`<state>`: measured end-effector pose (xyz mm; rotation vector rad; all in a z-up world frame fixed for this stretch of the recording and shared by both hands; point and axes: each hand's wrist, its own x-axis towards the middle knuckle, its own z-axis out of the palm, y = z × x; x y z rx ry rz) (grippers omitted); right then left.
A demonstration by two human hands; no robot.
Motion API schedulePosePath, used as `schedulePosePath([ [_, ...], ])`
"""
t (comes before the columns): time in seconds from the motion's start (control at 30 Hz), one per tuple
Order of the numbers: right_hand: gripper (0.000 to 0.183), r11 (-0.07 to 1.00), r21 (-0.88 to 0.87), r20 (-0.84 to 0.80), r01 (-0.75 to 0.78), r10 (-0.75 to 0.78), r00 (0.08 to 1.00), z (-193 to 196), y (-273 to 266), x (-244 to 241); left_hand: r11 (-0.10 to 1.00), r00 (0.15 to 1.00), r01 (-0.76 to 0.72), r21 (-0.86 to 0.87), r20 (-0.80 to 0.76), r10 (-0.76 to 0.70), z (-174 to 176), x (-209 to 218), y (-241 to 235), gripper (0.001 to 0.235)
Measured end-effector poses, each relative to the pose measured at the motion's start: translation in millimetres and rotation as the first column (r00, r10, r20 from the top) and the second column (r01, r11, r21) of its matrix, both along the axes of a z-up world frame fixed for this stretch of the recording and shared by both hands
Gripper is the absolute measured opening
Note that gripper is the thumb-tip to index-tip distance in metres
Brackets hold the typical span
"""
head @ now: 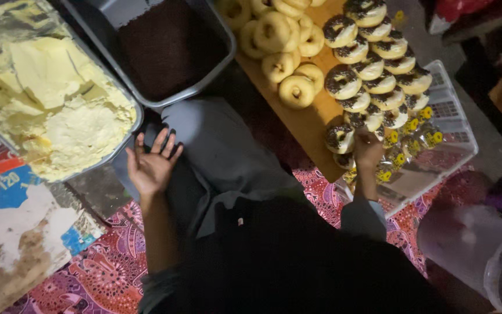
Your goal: The person repeatedly picks up plain donuts, dips them into a tray of yellow cream, then into a tray of chocolate sprinkles, and places them on a wooden board. The process is repeated for multiple donuts throughout the clip.
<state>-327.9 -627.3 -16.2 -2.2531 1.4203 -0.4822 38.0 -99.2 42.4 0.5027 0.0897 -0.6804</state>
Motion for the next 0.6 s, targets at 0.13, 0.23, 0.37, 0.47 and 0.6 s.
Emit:
schedulePosePath([
  [0.13,0.016,0.997,0.020,-0.133,-0.069,0.071,0.989,6.4,-8.6,7.6,0.999,1.000,-0.002,-0.035,0.000,0.002,-2.1,-0.4,-0.8,0.045],
  [0.23,0.019,0.994,-0.018,-0.158,-0.111,0.107,0.982,19.0,-5.8,7.2,0.999,1.000,-0.007,-0.050,0.010,0.008,-2.7,-1.4,-2.1,0.046],
  [0.37,0.008,0.910,-0.380,-0.071,-0.169,0.153,0.986,25.9,11.4,34.1,1.000,1.000,-0.011,-0.024,0.001,0.011,-2.7,-1.5,-1.2,0.044],
  [0.47,0.020,0.948,-0.245,0.222,-0.204,0.260,0.940,21.6,19.5,86.6,0.999,1.000,-0.004,-0.050,0.009,0.004,-1.1,-0.4,-2.8,0.043],
  [0.6,0.062,0.833,-0.014,-0.493,-0.554,0.476,0.728,-3.9,-9.0,193.0,0.996,1.000,0.006,-0.094,0.020,-0.004,-0.9,1.3,-4.8,0.042],
])
